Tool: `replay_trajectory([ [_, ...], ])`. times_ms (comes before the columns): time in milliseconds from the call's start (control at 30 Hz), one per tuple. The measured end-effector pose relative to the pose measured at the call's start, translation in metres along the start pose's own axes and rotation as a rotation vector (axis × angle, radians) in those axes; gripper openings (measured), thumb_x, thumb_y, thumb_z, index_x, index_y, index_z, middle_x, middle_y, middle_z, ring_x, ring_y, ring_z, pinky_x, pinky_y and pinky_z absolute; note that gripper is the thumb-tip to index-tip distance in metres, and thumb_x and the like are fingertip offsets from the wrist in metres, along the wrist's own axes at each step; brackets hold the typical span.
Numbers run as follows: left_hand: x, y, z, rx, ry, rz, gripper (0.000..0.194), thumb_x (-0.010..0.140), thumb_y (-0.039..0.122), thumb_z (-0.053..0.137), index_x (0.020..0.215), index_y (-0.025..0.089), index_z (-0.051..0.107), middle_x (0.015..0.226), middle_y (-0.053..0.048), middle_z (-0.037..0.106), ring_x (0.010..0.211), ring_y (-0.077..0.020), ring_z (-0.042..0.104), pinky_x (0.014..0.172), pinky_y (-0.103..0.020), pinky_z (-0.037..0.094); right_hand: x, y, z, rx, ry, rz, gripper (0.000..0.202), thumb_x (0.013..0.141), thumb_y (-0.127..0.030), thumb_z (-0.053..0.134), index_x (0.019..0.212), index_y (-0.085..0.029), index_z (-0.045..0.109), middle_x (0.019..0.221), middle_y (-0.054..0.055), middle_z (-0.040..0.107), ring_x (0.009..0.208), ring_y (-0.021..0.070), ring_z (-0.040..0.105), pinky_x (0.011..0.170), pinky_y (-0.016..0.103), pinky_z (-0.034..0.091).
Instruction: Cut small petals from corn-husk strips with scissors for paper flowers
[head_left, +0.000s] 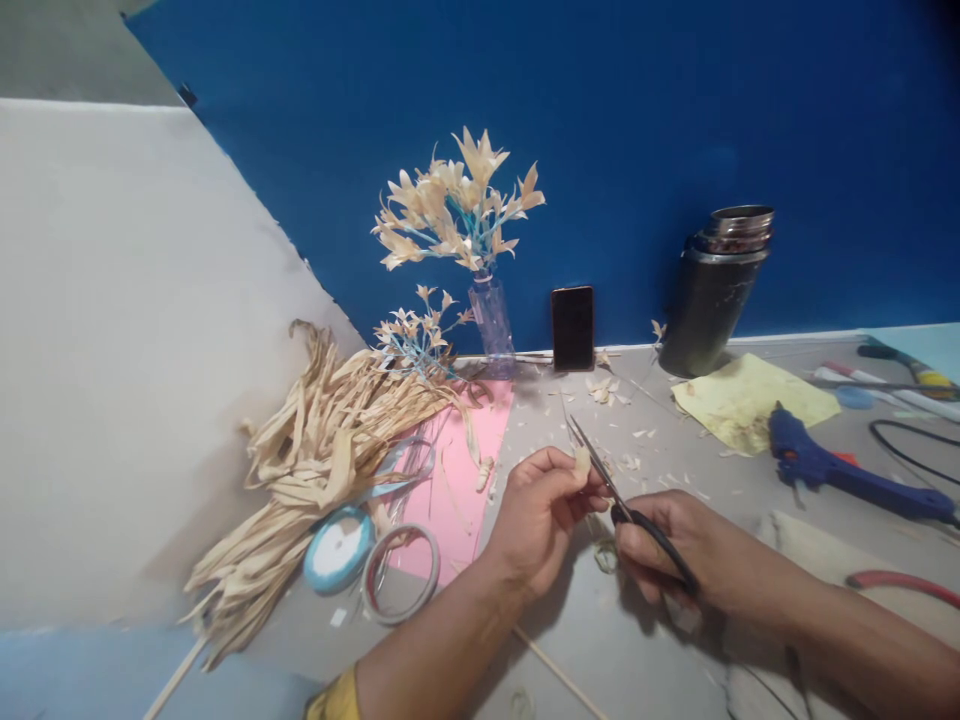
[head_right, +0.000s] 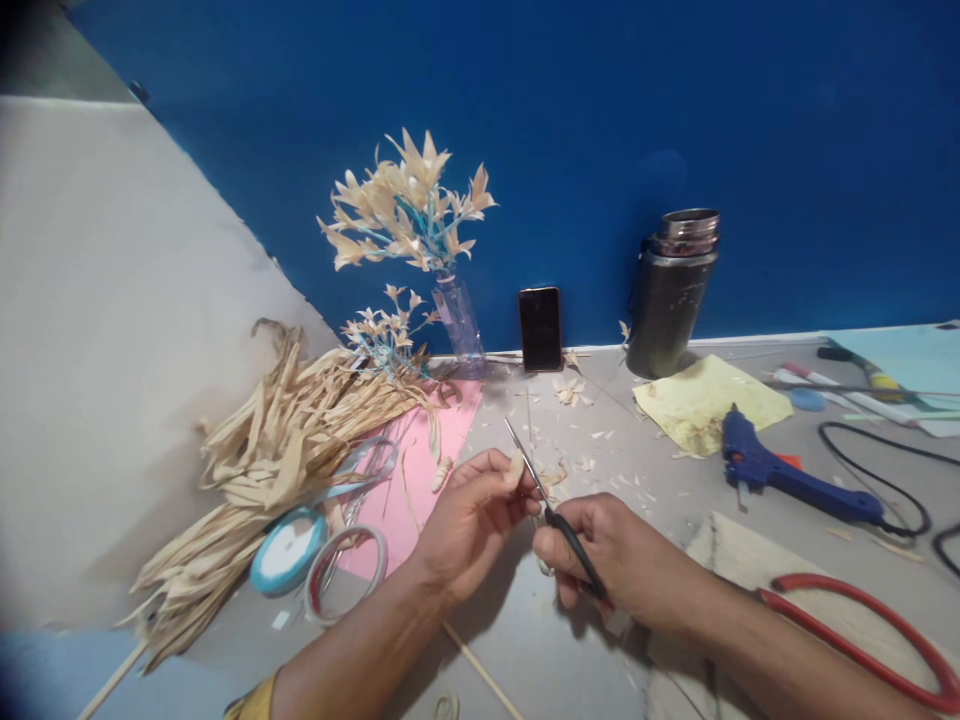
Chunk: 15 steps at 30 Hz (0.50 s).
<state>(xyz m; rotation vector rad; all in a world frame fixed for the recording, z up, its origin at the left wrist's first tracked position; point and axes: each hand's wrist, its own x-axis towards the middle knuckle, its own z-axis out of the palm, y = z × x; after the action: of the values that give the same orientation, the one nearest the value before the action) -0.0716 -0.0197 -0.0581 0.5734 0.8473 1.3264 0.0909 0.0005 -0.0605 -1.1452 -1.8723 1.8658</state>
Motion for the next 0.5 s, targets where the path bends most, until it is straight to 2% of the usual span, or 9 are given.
replay_trajectory([
  [200, -0.0013, 0.0, 0.0002, -0.004, -0.018, 0.006, 0.014, 0.069, 0.012, 0.068, 0.064, 0.015, 0.055, 0.07, -0.003, 0.065, 0.065, -0.013, 0.061, 0.067, -0.026, 0.046, 0.0029, 0.0074, -0.0005, 0.018, 0.023, 0.088, 0.045, 0.076, -0.059, 0.063, 0.061, -0.019, 0.047, 0.049, -0.002, 0.055, 0.034, 0.0041, 0.034, 0.036, 0.019, 0.023],
  [367, 0.0007, 0.0, -0.0012, 0.026, 0.003, -0.007, 0.016, 0.07, 0.017, 0.072, 0.07, 0.015, 0.056, 0.072, -0.004, 0.066, 0.069, -0.0143, 0.064, 0.066, -0.025, 0.047, 0.0041, 0.0102, -0.0027, 0.096, 0.061, -0.039, 0.046, 0.081, -0.059, 0.061, 0.062, -0.018, 0.051, 0.053, 0.0, 0.058, 0.038, 0.0054, 0.036, 0.04, 0.021, 0.026],
  [500, 0.0039, -0.0018, -0.004, 0.089, 0.034, -0.018, 0.019, 0.07, 0.021, 0.075, 0.076, 0.014, 0.058, 0.071, -0.003, 0.066, 0.065, -0.0131, 0.063, 0.063, -0.024, 0.047, 0.0006, 0.0024, -0.0096, 0.121, 0.13, -0.121, 0.045, 0.084, -0.057, 0.059, 0.064, -0.017, 0.055, 0.055, 0.0, 0.058, 0.042, 0.0073, 0.039, 0.045, 0.023, 0.029],
])
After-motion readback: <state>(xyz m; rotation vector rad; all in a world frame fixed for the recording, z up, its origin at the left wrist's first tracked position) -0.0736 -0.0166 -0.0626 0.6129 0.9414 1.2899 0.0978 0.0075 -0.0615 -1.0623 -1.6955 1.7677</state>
